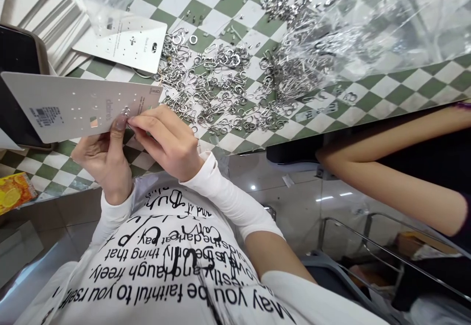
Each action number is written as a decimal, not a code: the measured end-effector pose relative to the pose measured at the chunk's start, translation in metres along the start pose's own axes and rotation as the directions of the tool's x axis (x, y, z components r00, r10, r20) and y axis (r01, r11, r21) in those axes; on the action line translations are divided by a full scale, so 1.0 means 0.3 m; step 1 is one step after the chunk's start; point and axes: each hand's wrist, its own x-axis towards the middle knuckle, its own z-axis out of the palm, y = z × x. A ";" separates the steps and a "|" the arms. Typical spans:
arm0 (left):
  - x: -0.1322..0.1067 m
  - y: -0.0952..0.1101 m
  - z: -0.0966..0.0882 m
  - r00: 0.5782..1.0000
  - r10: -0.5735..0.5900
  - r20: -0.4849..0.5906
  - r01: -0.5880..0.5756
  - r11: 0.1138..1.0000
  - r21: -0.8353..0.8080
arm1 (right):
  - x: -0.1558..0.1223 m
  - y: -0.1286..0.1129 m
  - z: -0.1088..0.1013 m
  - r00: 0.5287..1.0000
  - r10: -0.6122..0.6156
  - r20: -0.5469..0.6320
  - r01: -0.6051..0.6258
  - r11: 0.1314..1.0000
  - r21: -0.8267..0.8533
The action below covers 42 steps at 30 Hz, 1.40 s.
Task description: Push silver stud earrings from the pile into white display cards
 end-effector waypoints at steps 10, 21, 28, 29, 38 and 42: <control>0.006 0.014 0.000 0.996 -0.079 0.045 0.079 0.997 -0.005 | -0.001 0.001 0.003 0.997 0.049 -0.055 -0.045 0.996 0.075; 0.014 0.031 -0.004 0.992 -0.008 0.126 -0.017 0.981 0.194 | 0.001 -0.002 -0.004 0.997 0.070 -0.021 -0.069 0.997 0.030; 0.013 0.032 -0.007 0.993 -0.015 0.120 -0.010 0.979 0.204 | 0.003 0.006 0.000 0.998 0.067 -0.013 -0.066 0.997 0.037; 0.014 0.035 -0.005 0.993 -0.027 0.118 0.003 0.980 0.200 | 0.002 0.007 -0.002 0.997 0.081 -0.013 -0.080 0.996 0.050; 0.012 0.043 -0.001 0.981 -0.031 0.192 -0.008 0.980 0.199 | -0.008 0.007 -0.008 0.991 0.124 -0.058 -0.115 0.984 0.136; 0.007 0.028 -0.007 0.983 0.042 0.180 -0.083 0.971 0.224 | 0.004 -0.002 -0.007 0.987 0.157 -0.030 -0.153 0.982 0.107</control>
